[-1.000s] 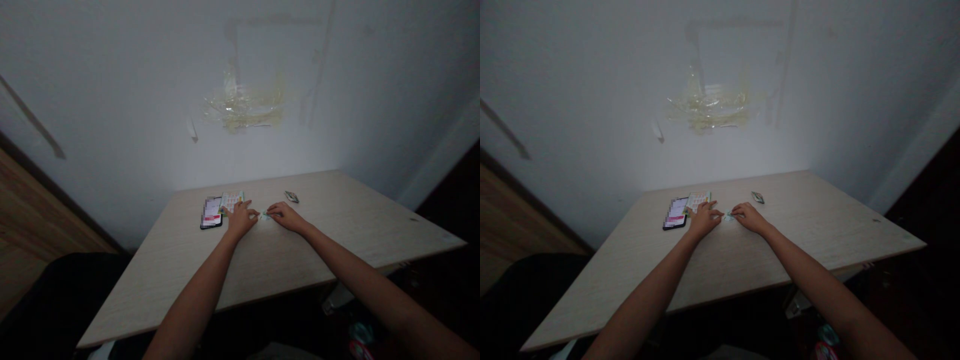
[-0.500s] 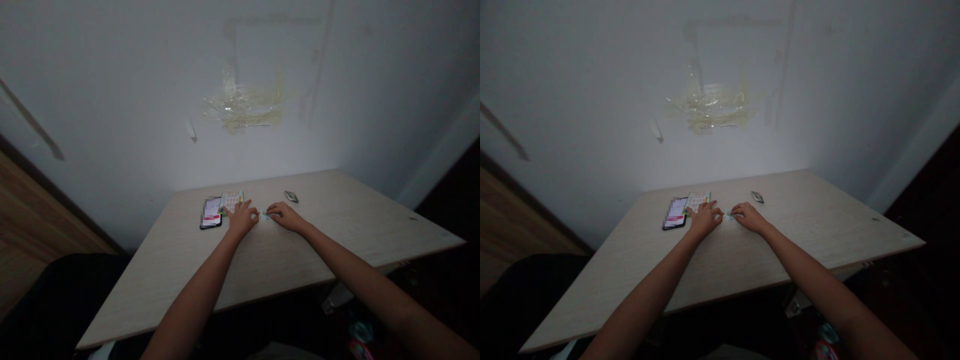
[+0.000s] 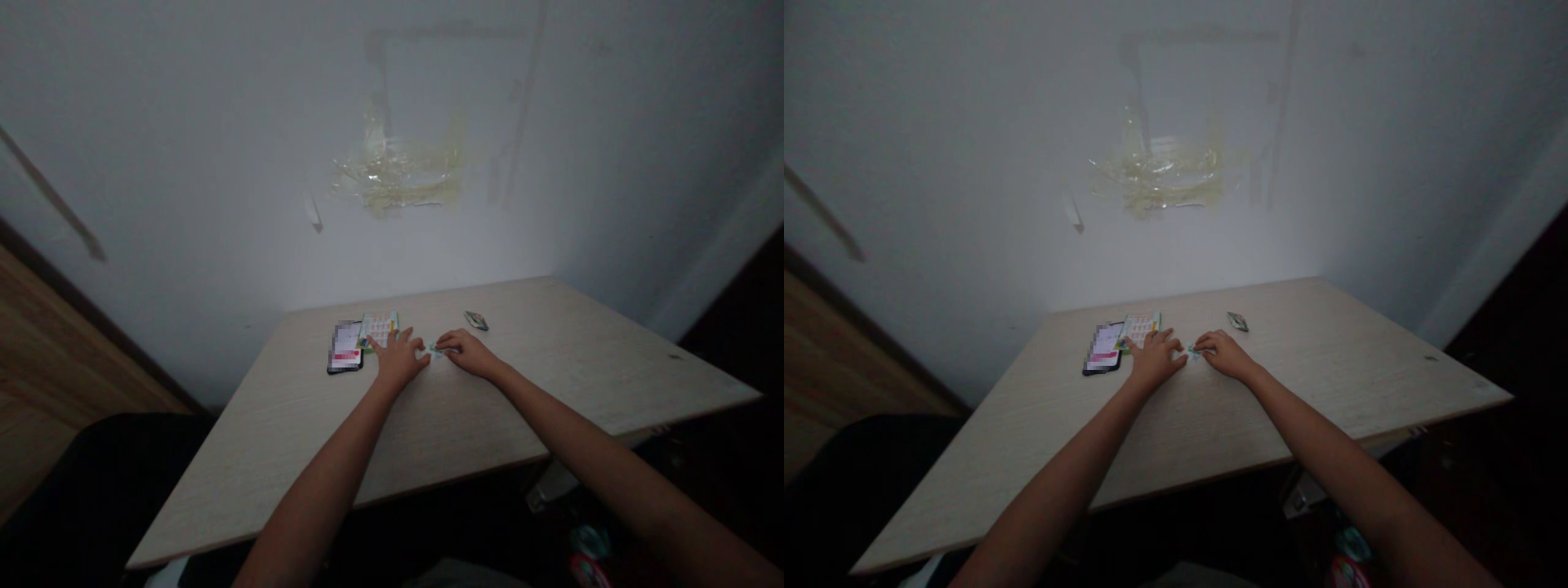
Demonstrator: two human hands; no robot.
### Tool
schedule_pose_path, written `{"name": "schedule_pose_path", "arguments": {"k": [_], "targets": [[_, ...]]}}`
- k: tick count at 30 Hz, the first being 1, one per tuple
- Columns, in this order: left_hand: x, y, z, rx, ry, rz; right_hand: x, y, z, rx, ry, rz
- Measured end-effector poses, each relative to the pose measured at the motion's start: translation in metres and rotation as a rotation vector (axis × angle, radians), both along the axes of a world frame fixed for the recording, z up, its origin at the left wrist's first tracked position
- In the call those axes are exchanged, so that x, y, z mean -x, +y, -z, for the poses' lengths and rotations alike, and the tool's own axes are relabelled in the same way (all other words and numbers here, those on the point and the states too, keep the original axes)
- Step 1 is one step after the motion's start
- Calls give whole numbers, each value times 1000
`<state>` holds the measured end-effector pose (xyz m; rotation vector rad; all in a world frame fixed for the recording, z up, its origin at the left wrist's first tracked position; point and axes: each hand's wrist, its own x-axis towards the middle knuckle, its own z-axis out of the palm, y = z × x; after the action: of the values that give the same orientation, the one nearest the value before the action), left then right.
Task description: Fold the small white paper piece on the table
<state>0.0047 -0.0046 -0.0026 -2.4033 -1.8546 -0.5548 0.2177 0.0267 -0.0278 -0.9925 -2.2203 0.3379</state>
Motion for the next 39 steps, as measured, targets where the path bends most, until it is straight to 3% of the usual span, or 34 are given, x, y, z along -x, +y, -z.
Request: {"name": "schedule_pose_path", "arguments": {"k": [18,27,39], "targets": [[-5,-7,-3,30,50,11,2,-4,-5,15,11,9],[2,0,-3,118,7,-1,0,-3,-3,-38,13,2],[5,1,-4,24,-40,-34,1,-2,-4,-16,-19,14]]}}
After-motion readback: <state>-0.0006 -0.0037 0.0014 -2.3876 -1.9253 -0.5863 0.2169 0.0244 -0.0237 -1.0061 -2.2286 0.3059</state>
